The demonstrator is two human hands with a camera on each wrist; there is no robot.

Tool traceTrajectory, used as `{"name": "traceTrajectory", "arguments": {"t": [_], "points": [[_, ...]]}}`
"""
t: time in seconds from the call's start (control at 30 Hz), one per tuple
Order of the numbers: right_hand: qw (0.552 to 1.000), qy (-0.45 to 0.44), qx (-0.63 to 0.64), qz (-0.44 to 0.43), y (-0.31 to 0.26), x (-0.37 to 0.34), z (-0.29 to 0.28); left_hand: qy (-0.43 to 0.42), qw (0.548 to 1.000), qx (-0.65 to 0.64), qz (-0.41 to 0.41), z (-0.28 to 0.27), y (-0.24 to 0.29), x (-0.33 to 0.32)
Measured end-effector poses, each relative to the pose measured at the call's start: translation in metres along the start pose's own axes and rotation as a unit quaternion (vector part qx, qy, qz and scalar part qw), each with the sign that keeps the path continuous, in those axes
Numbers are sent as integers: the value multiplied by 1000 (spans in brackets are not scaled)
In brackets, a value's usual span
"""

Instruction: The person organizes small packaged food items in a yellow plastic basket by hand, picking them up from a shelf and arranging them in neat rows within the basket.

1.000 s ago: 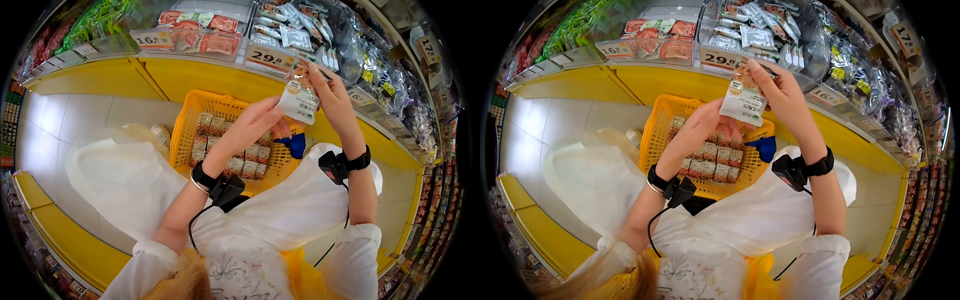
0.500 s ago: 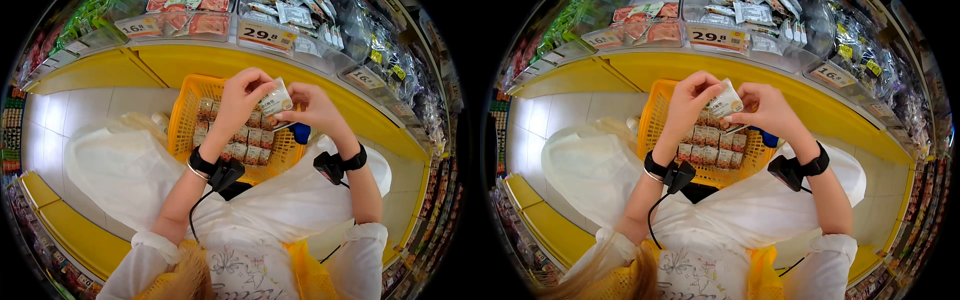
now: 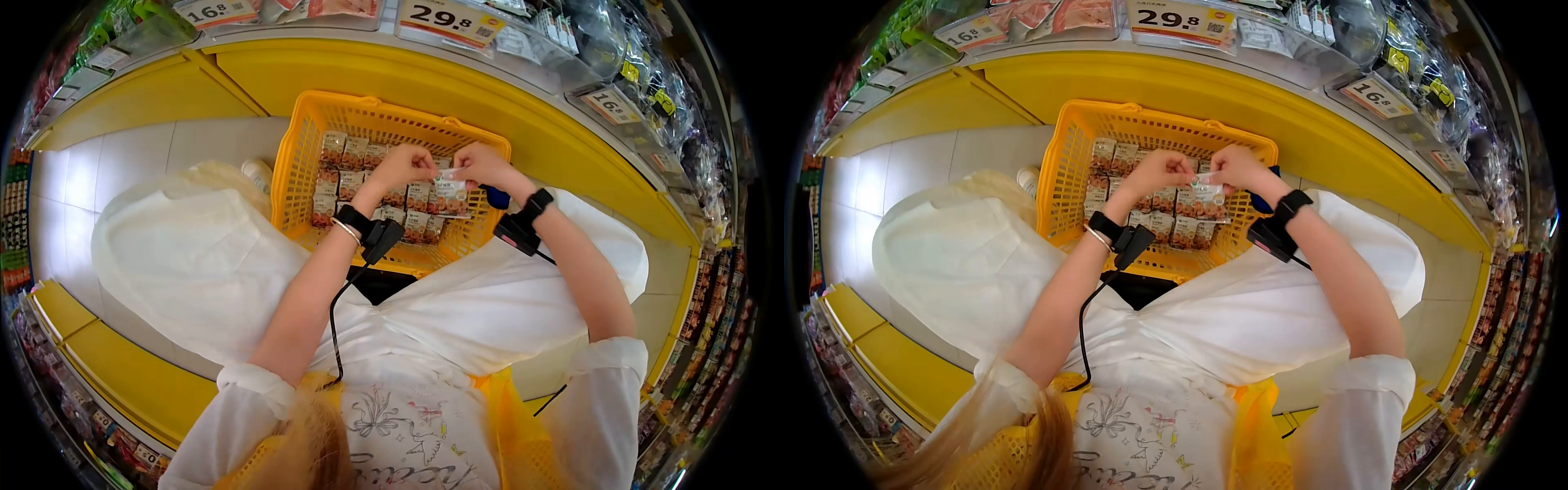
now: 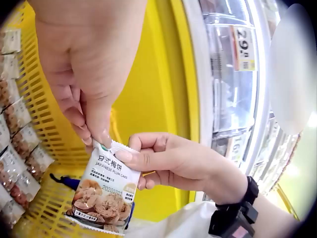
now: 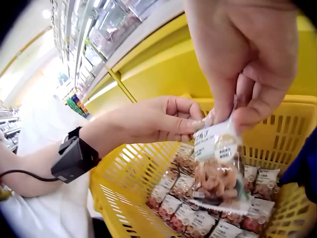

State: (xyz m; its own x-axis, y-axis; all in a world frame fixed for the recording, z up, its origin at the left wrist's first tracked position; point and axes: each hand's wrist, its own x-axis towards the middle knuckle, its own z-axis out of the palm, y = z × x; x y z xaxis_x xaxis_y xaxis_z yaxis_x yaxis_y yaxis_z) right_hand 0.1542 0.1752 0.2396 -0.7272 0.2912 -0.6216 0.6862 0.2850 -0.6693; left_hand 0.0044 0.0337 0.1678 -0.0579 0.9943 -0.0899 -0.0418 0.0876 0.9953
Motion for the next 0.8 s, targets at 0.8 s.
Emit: {"name": "traceTrajectory", "arguments": {"t": [0.8], "points": [[867,-144,-470,84,111,75,106,-128,889,263,-353,-40,-75,-19]]}}
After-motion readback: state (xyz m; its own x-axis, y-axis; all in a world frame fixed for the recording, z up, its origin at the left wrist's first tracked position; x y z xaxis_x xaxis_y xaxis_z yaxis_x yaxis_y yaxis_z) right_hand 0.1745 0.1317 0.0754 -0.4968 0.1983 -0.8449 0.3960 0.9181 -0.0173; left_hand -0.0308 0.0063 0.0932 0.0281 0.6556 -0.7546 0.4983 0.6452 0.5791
